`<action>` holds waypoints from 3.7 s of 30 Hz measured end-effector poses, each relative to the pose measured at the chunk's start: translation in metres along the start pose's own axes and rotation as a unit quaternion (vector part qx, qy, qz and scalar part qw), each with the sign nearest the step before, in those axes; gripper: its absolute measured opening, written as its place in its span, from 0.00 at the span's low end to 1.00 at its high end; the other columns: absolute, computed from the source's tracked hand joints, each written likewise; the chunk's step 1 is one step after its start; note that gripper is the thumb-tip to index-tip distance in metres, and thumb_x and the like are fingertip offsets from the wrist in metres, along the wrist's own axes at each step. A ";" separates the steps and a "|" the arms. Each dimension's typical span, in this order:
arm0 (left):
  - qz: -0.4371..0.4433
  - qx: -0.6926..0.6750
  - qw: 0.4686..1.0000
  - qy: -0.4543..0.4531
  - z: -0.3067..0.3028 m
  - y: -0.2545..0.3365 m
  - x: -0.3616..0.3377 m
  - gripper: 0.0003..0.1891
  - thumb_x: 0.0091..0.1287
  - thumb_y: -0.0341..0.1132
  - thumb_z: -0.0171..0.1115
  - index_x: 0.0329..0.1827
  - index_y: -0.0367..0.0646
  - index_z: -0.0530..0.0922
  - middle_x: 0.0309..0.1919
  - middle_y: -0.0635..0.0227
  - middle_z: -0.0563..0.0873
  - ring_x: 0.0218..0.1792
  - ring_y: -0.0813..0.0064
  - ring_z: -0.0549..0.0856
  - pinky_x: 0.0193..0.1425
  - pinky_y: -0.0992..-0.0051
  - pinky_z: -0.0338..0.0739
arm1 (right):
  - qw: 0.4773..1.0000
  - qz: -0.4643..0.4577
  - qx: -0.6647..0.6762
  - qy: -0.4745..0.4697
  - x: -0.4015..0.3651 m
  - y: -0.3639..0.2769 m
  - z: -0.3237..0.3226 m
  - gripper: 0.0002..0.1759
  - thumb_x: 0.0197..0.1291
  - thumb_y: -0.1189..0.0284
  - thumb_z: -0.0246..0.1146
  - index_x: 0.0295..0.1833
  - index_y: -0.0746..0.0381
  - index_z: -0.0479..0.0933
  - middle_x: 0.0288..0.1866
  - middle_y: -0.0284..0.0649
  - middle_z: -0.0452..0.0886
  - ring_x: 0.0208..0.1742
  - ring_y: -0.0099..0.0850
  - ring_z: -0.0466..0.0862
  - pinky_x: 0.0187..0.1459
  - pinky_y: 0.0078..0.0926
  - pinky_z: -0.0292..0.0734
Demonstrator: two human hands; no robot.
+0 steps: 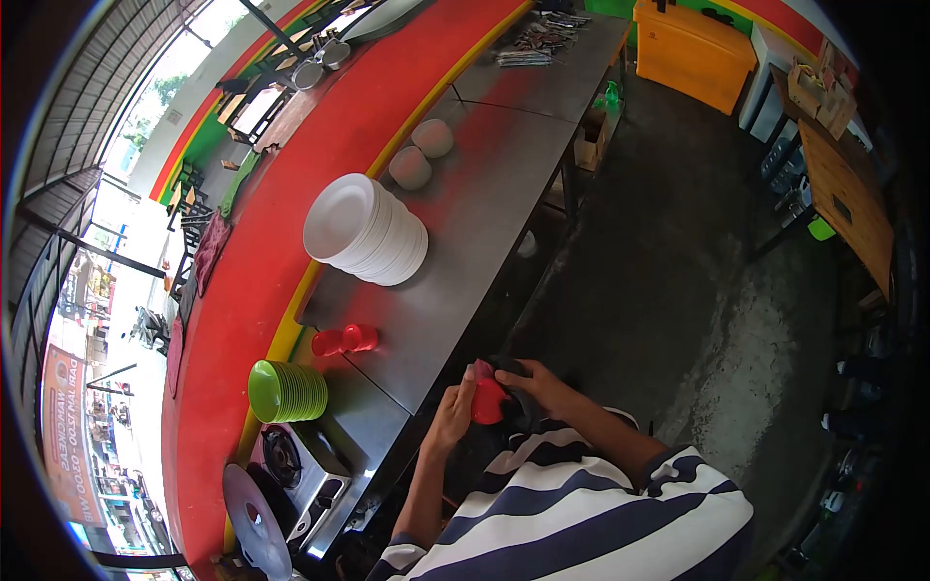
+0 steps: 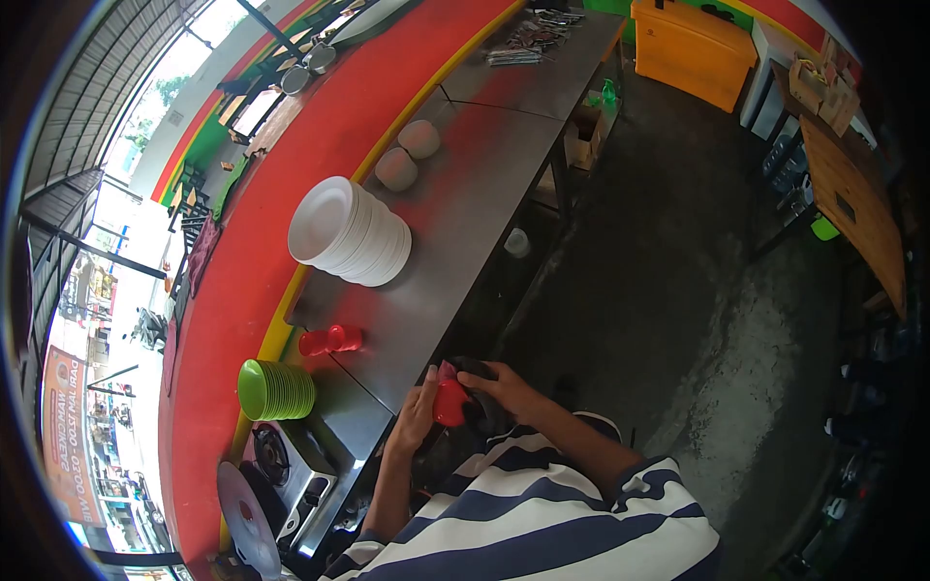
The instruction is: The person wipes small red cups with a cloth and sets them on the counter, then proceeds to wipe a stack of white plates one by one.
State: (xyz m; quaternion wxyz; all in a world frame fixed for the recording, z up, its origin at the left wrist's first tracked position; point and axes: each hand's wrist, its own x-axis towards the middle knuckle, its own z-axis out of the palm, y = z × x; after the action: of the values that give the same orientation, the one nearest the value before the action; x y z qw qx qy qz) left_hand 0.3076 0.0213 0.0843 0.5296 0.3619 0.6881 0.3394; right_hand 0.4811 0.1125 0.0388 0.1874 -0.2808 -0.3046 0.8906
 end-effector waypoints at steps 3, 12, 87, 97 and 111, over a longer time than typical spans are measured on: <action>0.096 -0.136 0.971 0.169 0.040 0.026 -0.005 0.34 0.82 0.58 0.35 0.28 0.42 0.78 0.21 0.78 0.75 0.24 0.85 0.70 0.29 0.78 0.65 | 0.995 -0.028 0.084 0.045 0.006 0.002 0.004 0.24 0.64 0.55 0.70 0.54 0.63 0.78 0.41 0.33 0.81 0.36 0.20 0.82 0.38 0.20 0.80; 0.010 -0.004 1.000 0.012 0.016 0.015 0.000 0.33 0.81 0.58 0.38 0.31 0.42 0.81 0.24 0.78 0.76 0.28 0.86 0.71 0.33 0.79 0.67 | 0.998 -0.005 0.054 0.013 -0.007 0.011 -0.007 0.22 0.66 0.57 0.68 0.55 0.62 0.77 0.43 0.33 0.82 0.39 0.21 0.82 0.41 0.21 0.81; 0.026 -0.063 0.798 0.598 -0.223 -0.195 0.183 0.48 0.55 0.37 0.80 0.75 0.37 0.58 0.64 0.53 0.66 0.52 0.61 0.84 0.41 0.71 0.85 | 0.598 -0.231 -0.648 0.411 0.355 0.107 -0.006 0.21 0.51 0.76 0.55 0.52 0.70 0.68 0.47 0.55 0.72 0.51 0.57 0.73 0.50 0.55 0.71; 0.075 0.028 0.790 0.608 -0.255 -0.222 0.216 0.32 0.57 0.43 0.78 0.58 0.37 0.72 0.44 0.57 0.79 0.39 0.60 0.84 0.38 0.66 0.79 | 0.576 -0.223 -0.675 0.403 0.359 0.110 -0.011 0.23 0.51 0.76 0.57 0.54 0.71 0.69 0.47 0.54 0.72 0.51 0.55 0.73 0.50 0.56 0.71; 0.080 0.089 0.797 0.592 -0.293 -0.212 0.241 0.28 0.61 0.39 0.74 0.62 0.40 0.74 0.43 0.60 0.83 0.29 0.69 0.84 0.33 0.69 0.78 | 0.569 -0.253 -0.665 0.412 0.360 0.109 -0.010 0.22 0.52 0.74 0.55 0.54 0.70 0.69 0.47 0.55 0.72 0.49 0.56 0.74 0.47 0.56 0.72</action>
State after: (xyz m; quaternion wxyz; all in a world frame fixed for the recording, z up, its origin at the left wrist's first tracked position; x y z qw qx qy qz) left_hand -0.0503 0.0957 -0.1515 -0.0447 0.1898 0.8633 0.4655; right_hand 0.1910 0.2173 -0.1775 0.2703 -0.5744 -0.7597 0.1410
